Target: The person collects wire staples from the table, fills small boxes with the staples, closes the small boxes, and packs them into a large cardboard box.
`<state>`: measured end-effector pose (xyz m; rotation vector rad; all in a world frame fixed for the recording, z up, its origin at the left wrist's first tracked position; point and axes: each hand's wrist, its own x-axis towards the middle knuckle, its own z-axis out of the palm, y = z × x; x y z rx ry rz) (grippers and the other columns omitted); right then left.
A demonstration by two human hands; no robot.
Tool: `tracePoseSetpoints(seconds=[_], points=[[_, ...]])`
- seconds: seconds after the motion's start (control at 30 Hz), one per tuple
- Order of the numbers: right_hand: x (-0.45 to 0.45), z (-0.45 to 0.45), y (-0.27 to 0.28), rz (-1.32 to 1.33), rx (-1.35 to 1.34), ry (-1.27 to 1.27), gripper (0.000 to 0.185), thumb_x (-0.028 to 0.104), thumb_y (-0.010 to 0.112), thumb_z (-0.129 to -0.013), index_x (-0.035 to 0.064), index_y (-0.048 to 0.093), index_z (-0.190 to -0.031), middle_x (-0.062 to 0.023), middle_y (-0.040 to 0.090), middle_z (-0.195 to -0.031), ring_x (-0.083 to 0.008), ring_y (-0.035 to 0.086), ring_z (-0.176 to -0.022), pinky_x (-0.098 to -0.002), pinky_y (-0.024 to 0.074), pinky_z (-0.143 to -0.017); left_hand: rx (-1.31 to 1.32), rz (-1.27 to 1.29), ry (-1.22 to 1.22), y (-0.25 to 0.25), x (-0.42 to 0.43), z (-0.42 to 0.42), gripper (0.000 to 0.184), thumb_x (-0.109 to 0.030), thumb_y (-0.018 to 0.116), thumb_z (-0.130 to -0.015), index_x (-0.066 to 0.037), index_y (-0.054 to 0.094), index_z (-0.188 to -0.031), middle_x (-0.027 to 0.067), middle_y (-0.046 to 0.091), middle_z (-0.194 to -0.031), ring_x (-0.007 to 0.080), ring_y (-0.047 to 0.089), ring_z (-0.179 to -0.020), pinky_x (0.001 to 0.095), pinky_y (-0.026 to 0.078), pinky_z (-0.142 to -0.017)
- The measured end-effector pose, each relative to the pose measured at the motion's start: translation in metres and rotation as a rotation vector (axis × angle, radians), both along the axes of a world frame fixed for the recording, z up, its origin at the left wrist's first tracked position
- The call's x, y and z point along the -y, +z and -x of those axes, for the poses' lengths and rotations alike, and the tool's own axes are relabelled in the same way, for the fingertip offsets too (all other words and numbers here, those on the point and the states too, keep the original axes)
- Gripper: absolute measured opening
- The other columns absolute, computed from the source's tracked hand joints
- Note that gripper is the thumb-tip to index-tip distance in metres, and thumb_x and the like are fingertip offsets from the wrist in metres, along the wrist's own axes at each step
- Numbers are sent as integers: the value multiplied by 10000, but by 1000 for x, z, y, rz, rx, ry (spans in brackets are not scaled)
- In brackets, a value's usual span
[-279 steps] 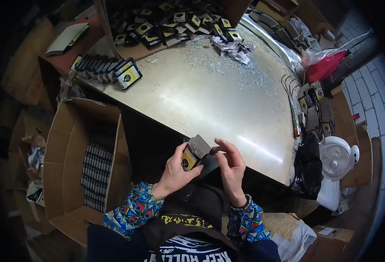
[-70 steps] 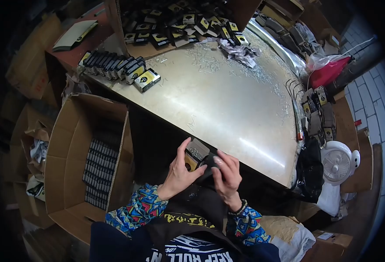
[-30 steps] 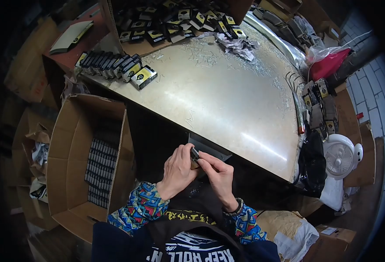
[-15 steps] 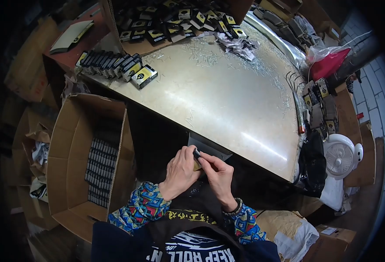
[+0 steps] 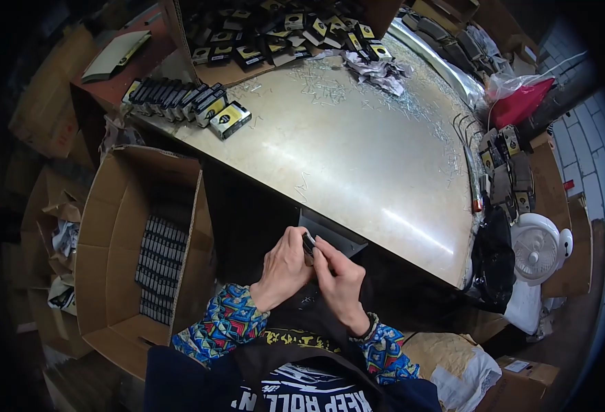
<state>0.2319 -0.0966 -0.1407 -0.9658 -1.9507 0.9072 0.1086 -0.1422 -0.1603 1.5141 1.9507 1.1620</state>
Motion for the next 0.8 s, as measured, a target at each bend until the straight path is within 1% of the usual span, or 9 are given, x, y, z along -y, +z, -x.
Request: tracePoseSetpoints(seconds=[0.1, 0.27, 0.33, 0.4, 0.47, 0.5, 0.6, 0.7, 0.8], points=[[1, 3, -7, -455, 58, 38, 262, -101, 656, -806, -66, 665, -1066, -235, 701, -1040, -349, 716, -880, -338, 586, -749, 58, -8, 14, -2, -1, 3, 459, -125, 730, -793, 3, 449, -1133, 229, 585, -960, 439, 623, -876, 499, 507, -707], [-13, -14, -27, -433, -28, 162, 330, -132, 645, -781, -52, 649, -1101, -232, 697, -1062, -320, 710, -845, -359, 583, -721, 113, 50, 11, 0, -2, -6, 492, -155, 755, -780, -4, 455, -1139, 234, 601, -998, 435, 629, -912, 475, 522, -741], [-31, -24, -19, -443, 70, 199, 372, -156, 612, -759, -35, 660, -1108, -220, 699, -1075, -324, 709, -852, -375, 579, -734, 104, -23, -99, 6, -3, -2, 702, -189, 806, -763, 18, 408, -1304, 229, 573, -1133, 395, 568, -1085, 453, 482, -899], [-58, -31, 5, -610, 117, -24, 420, -172, 561, -763, -36, 674, -1144, -203, 705, -1069, -346, 704, -911, -385, 574, -821, -8, -94, -137, 11, -7, 5, 805, -203, 800, -793, 21, 355, -1425, 203, 550, -1224, 353, 490, -1175, 434, 417, -1010], [-87, -47, 29, -620, -100, -238, 357, -159, 542, -872, -69, 649, -1200, -220, 666, -1162, -331, 682, -1031, -400, 558, -890, -7, -66, -84, 12, -9, 16, 732, -194, 776, -818, 21, 389, -1401, 192, 561, -1212, 346, 507, -1152, 422, 428, -997], [-94, -54, 39, -588, 49, -237, 281, -101, 567, -917, -69, 638, -1187, -235, 637, -1202, -349, 670, -1066, -406, 556, -905, -4, -57, -63, 12, -12, 20, 695, -189, 764, -831, 21, 407, -1389, 186, 566, -1206, 342, 515, -1140, 416, 433, -991], [-111, -48, 17, -600, 256, 49, 252, -86, 571, -919, -39, 626, -1160, -249, 626, -1204, -386, 640, -1124, -405, 543, -926, 35, -102, -87, 11, -17, 21, 591, -168, 733, -857, 6, 459, -1351, 161, 588, -1179, 318, 542, -1116, 398, 447, -962], [-127, -52, 26, -551, 177, -152, 362, -120, 567, -871, -2, 614, -1211, -232, 595, -1264, -402, 632, -1110, -423, 550, -888, 81, -163, -46, 7, -28, 26, 461, -140, 713, -872, 5, 540, -1274, 163, 612, -1131, 309, 579, -1068, 391, 472, -922], [-134, -35, 9, -324, 129, 34, 473, -113, 586, -849, 62, 596, -1287, -144, 548, -1329, -312, 640, -1080, -377, 561, -808, 60, -276, 32, 3, -44, 33, 334, -122, 692, -888, 17, 614, -1181, 177, 638, -1091, 313, 607, -1028, 383, 493, -899]])
